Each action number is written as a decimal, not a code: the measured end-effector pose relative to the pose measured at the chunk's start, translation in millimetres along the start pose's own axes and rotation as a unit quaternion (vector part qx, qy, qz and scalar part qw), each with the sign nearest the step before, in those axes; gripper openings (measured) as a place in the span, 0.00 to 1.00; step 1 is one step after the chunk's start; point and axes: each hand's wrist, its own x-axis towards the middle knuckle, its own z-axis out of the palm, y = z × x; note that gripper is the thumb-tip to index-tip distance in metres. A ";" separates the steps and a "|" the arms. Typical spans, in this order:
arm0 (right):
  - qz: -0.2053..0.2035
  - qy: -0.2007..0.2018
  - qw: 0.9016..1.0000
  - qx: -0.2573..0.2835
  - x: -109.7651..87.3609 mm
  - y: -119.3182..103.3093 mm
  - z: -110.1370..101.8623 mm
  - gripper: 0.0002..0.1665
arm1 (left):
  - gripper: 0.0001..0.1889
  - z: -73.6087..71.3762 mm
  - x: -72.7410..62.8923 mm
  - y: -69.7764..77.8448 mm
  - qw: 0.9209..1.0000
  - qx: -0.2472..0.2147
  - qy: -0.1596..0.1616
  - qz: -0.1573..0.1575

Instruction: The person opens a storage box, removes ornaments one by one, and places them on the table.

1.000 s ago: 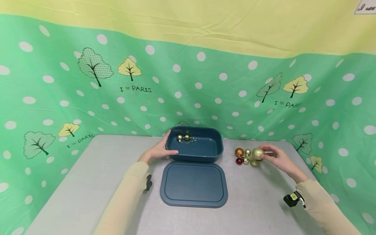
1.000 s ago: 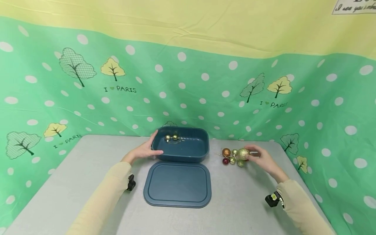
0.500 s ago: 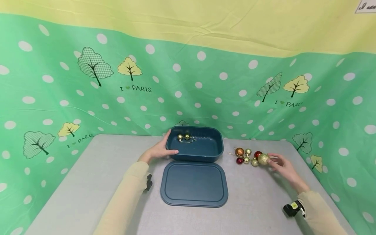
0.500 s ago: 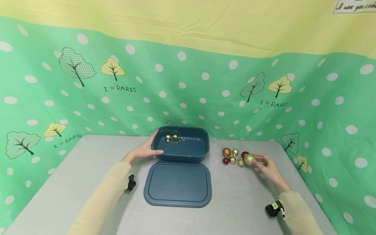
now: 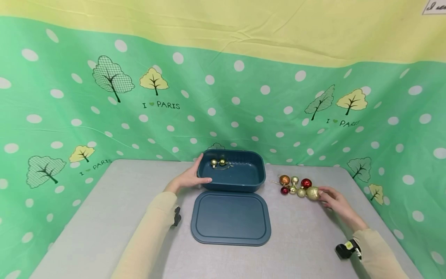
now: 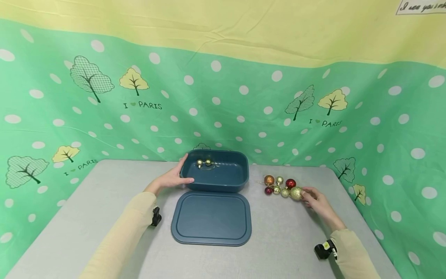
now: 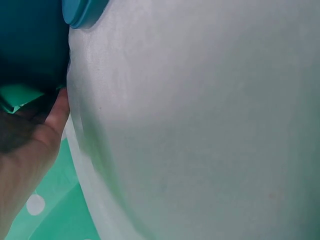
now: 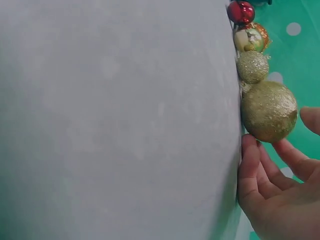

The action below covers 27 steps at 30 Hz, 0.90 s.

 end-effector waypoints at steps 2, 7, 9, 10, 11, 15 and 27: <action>0.003 -0.002 1.000 -0.001 -0.1 -0.8 -1.4 0.33 | 0.62 -0.1 0.3 0.1 1.000 -0.001 0.000 0.001; -0.008 0.003 1.000 -0.018 -1.7 -3.7 -6.8 0.30 | 0.60 -0.9 -3.1 6.1 1.000 -0.009 -0.001 0.004; -0.017 0.014 0.999 -0.038 -3.2 -6.5 -9.3 0.30 | 0.59 -0.9 -3.9 7.0 1.000 -0.009 -0.001 0.002; -0.023 0.021 0.998 -0.048 -3.8 -8.8 -10.4 0.29 | 0.59 -1.0 -3.9 7.2 1.000 -0.008 -0.003 -0.002; -0.031 0.031 0.997 -0.059 -4.5 -11.4 -11.3 0.29 | 0.59 -1.1 -3.8 7.2 1.000 -0.008 -0.004 -0.006; -0.072 0.053 0.993 -0.083 -5.1 -25.0 -12.5 0.27 | 0.61 0.0 -0.2 0.4 1.000 -0.002 -0.002 -0.010; -0.132 0.050 0.987 -0.070 5.3 -61.7 15.2 0.23 | 0.61 0.5 -1.0 0.6 1.000 -0.009 0.000 -0.015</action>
